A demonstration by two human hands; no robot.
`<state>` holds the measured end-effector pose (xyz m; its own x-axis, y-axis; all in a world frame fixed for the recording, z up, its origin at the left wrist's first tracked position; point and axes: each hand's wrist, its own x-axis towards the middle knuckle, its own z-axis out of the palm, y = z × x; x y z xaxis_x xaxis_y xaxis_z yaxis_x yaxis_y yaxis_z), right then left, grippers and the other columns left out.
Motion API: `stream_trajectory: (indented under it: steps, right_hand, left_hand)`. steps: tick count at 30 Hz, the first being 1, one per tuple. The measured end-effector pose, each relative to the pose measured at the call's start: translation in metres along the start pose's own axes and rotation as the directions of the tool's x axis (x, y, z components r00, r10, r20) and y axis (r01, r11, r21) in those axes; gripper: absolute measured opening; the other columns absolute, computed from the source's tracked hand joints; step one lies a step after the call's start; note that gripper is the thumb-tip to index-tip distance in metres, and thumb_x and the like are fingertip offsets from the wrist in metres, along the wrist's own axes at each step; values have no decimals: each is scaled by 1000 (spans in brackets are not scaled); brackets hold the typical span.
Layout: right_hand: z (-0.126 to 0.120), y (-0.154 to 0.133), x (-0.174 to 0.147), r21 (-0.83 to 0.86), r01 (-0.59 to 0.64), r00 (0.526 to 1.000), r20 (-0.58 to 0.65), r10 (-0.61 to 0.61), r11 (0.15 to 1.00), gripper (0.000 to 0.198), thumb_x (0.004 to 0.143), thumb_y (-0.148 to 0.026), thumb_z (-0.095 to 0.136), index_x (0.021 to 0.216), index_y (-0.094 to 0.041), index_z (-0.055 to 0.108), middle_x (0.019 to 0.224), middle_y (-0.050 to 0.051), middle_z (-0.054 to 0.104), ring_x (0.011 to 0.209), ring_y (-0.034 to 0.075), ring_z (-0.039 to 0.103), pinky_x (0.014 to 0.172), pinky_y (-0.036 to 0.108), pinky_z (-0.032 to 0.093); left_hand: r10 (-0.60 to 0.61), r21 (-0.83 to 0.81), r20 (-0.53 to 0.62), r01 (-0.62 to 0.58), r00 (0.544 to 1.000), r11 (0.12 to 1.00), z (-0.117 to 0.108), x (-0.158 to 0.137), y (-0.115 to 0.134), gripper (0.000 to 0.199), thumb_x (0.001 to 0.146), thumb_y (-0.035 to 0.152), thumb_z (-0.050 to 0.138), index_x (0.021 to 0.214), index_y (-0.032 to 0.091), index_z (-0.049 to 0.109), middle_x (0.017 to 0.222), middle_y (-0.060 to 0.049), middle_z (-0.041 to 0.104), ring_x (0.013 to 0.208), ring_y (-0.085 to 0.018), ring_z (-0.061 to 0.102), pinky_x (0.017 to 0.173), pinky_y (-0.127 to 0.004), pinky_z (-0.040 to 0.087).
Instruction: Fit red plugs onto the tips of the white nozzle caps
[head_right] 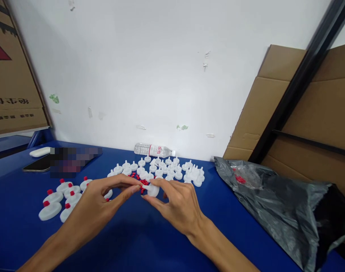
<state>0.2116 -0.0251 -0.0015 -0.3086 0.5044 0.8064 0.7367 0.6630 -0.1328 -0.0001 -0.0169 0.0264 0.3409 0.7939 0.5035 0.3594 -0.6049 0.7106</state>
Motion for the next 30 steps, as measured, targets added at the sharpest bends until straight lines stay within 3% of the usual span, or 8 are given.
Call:
stream_trajectory:
  steps: [3,9,14,18,23,26,30]
  right_hand:
    - [0,-1,0,-3,14,1000,8,-14,1000,29,84,-35,74,107,-19,68,76,0,75,55,11,65,53,21,49]
    - [-1,-3,1,-9,87,996,-27,-87,996,27,88,-27,70,113,-19,66,95,3,77,72,13,72,64,22,56]
    - [-3,-1,0,-49,142,990,-12,-143,989,36,91,-28,66,127,-22,63,112,6,74,93,18,73,81,29,59]
    - [-3,-2,-1,-36,127,992,25,-126,991,36,92,-35,65,127,-25,65,109,6,76,86,18,74,76,29,60]
    - [-2,-7,-5,-23,142,990,-16,-142,990,32,90,-36,68,119,-21,68,105,5,77,75,16,74,68,26,58]
    - [-2,-9,-5,-10,171,985,-21,-172,985,33,88,-36,70,116,-19,67,103,6,77,70,15,72,63,25,55]
    - [0,-7,0,-2,138,988,72,-137,990,24,93,-32,64,115,-22,65,107,3,76,80,14,73,71,23,55]
  left_hand:
    - [10,-5,-20,-10,1000,1000,-2,1,2,13,92,29,61,89,27,74,89,5,75,82,-13,68,74,-22,51]
    - [-4,41,62,1,998,999,-2,2,1,15,93,32,59,89,27,73,89,4,75,83,-15,68,76,-24,51]
    - [76,164,83,-89,994,982,4,2,-10,19,98,31,51,99,25,68,98,0,73,90,-17,66,82,-28,50]
    - [143,225,199,-188,970,956,10,-5,-24,25,100,19,34,102,23,59,98,-2,68,88,-17,62,79,-29,47]
    - [159,252,237,-219,958,943,14,-16,-23,23,88,5,30,89,21,47,83,-1,59,73,-15,54,70,-28,45]
    - [161,289,249,-232,955,929,12,-17,-16,24,87,5,30,91,21,48,85,-2,59,74,-16,54,70,-29,45]
    - [141,344,256,-226,956,911,7,-13,-11,23,100,18,29,94,21,51,90,-3,60,81,-17,56,74,-30,43]
